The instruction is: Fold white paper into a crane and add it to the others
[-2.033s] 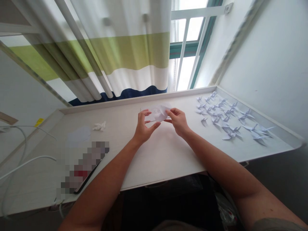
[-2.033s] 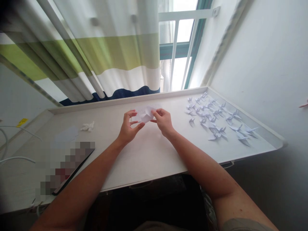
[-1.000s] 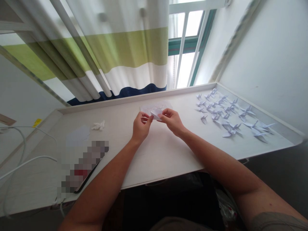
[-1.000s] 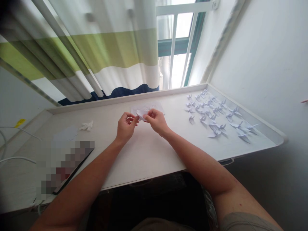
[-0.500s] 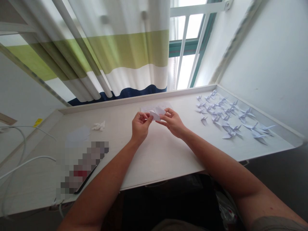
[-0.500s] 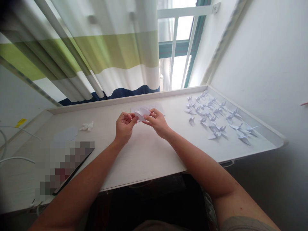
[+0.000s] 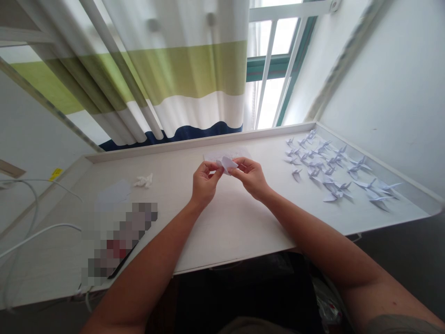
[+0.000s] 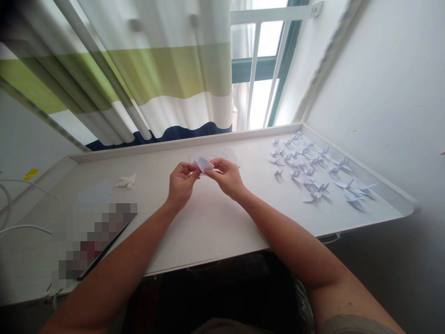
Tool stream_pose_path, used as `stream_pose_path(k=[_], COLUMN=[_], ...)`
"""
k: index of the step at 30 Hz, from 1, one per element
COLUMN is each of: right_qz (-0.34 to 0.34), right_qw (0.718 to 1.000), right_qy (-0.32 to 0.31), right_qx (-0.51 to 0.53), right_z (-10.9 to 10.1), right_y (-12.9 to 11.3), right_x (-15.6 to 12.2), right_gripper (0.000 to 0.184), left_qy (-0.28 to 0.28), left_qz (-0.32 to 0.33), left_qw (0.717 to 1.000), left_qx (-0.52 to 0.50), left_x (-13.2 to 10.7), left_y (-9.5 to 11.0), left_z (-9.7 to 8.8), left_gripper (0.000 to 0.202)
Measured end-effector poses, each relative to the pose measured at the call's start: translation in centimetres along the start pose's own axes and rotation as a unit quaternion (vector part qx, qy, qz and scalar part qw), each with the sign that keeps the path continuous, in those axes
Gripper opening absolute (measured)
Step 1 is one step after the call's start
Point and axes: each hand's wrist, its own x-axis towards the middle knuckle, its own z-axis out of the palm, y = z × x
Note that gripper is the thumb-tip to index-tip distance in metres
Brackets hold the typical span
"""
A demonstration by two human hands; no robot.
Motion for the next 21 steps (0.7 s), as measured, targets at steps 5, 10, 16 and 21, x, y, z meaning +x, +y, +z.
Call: stream_pose_path(k=[5,10,16,21], right_qz=[-0.027,-0.162,-0.266,-0.241], right_qw=[0.999,0.971,0.918,0.937], right_qy=[-0.009,0.006,-0.038,-0.032], right_qx=[-0.037,-0.175,-0.291,-0.251], right_z=[0.0,-0.3,-0.7,-0.3], right_y=[0.5,0.3,-0.8,-0.7], right_x=[-0.1,-0.3,-0.6,-0.8], right_gripper=[0.037,0.024,0.015,0.013], left_qy=[-0.009,-0.022,-0.037,-0.040], left_qz=[0.013,-0.001,-0.047,-0.070], left_qw=[1.000,1.000,0.996,0.993], left_qx=[-0.012,-0.012,-0.067,-0.081], left_x=[0.0,-0.3,-0.4,-0.3], left_y=[0.2,0.4,0.6,0.5], left_z=[-0.1,0.0,0.2,0.2], left_gripper=[0.033,0.035,0.043,0.049])
